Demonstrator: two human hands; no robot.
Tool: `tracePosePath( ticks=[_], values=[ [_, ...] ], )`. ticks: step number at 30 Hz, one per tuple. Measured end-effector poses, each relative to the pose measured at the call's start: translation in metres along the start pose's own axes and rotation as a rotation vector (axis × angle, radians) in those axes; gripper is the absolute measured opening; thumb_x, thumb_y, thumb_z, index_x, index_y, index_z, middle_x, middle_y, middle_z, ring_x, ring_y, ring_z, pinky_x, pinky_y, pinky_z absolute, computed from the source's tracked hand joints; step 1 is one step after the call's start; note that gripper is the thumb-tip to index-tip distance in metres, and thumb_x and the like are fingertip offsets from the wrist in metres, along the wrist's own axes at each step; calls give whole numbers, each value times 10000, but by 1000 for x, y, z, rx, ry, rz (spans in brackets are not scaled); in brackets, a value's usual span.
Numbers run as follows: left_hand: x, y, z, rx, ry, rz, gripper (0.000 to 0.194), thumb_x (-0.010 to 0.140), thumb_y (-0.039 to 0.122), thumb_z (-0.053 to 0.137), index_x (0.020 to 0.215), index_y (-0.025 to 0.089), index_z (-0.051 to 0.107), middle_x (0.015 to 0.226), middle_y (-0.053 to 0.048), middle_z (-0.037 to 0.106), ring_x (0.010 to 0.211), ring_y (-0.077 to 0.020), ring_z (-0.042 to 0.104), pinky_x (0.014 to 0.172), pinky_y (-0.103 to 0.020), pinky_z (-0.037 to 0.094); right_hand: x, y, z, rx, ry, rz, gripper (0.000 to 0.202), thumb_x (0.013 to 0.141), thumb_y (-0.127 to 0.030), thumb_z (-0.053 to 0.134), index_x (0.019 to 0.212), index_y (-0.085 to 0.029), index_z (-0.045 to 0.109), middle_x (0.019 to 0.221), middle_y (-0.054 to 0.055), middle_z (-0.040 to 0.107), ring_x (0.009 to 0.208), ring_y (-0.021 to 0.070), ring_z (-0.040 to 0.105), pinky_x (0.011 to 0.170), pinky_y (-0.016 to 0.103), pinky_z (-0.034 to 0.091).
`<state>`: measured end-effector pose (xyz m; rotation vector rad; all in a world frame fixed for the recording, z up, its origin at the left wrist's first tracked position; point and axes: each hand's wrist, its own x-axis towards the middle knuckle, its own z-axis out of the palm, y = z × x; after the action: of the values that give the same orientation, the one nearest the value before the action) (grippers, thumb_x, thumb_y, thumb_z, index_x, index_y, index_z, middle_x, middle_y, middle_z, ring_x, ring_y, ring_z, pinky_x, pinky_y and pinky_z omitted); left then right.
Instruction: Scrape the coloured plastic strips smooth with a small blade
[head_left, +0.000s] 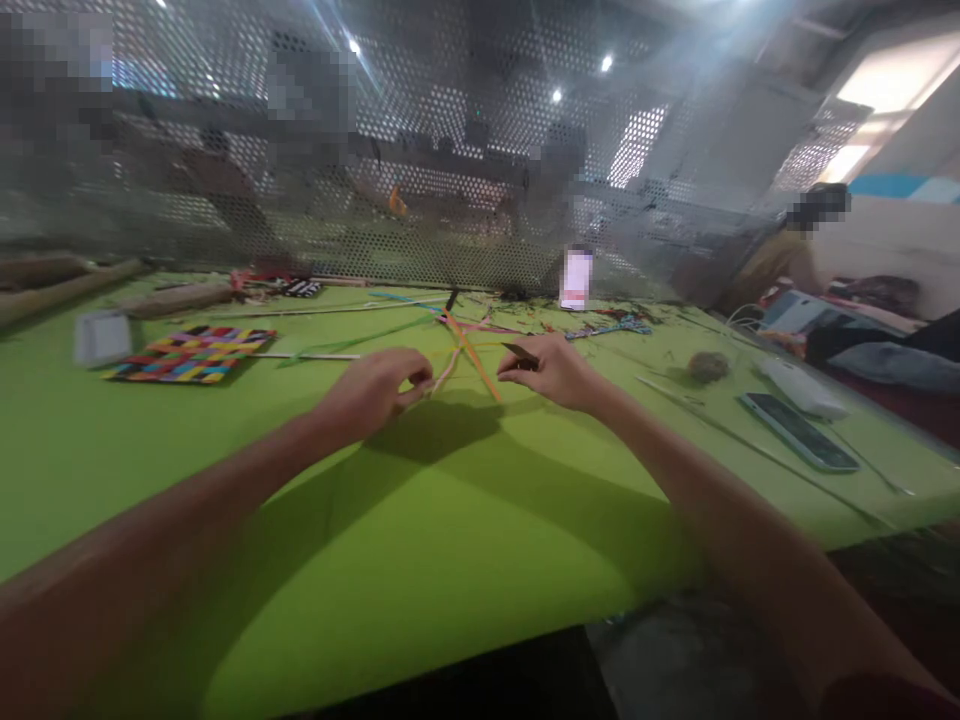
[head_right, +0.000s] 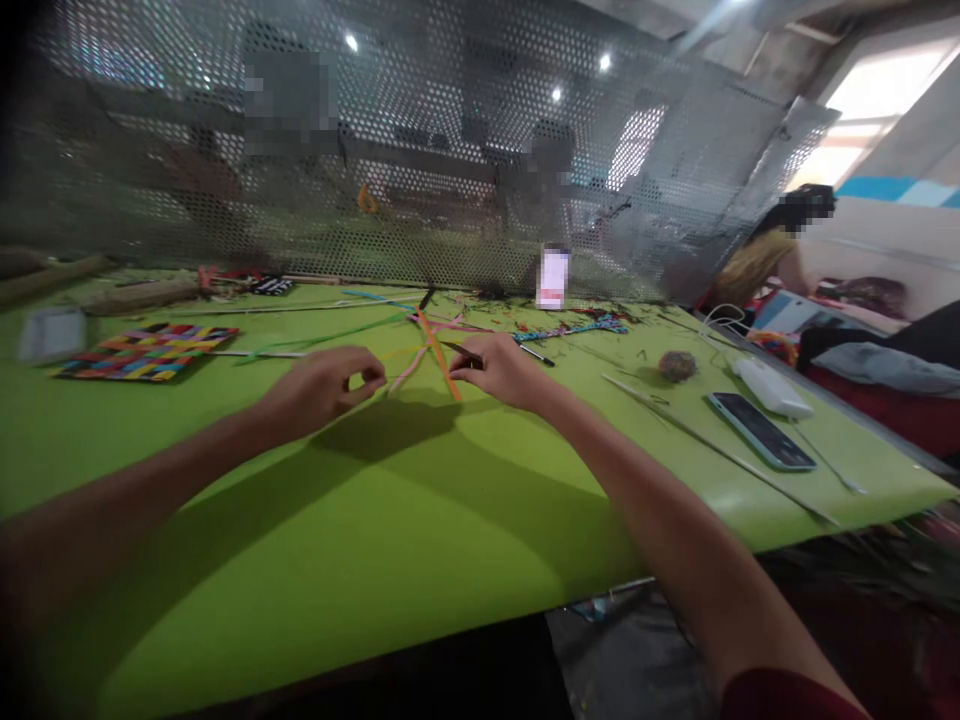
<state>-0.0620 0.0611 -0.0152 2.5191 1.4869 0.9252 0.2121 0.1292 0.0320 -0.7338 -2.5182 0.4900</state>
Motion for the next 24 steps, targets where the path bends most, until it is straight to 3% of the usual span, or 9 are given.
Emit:
tracePosePath(
  ticks=[5,8,12,18,24],
  values=[
    [3,-27,-9,227,106,133,230,969,292,529,867,164,691,926,-108,666,940,-269,586,817,-375,455,0,-6,3,25,-35,15,140,866,-249,691,817,-134,752,796,53,728,713,129,612,659,232,433],
    [4,-39,-7,196,96,153,244,963,322,557,827,174,695,880,-96,660,900,-255,587,811,-367,456,0,-5,2,17,-8,10,144,866,-254,682,819,-133,744,789,51,729,699,125,607,657,233,433],
    [5,-47,-1,82,41,103,252,940,348,574,800,180,698,807,-73,681,797,-223,609,757,-339,463,0,4,0,12,65,60,134,860,-246,675,827,-127,728,802,57,732,715,135,619,675,246,449],
    [6,-40,-1,-36,-21,-6,259,895,397,589,812,183,710,796,-57,713,724,-195,643,685,-299,468,3,19,-2,55,168,205,155,850,-273,691,867,-125,734,791,55,715,691,131,597,656,255,455],
    [6,-46,-7,27,-76,-86,256,875,390,555,825,185,698,812,-60,719,730,-188,656,692,-280,477,5,23,-9,11,176,322,136,839,-227,672,880,-118,743,775,56,709,650,118,569,645,250,441]
  ],
)
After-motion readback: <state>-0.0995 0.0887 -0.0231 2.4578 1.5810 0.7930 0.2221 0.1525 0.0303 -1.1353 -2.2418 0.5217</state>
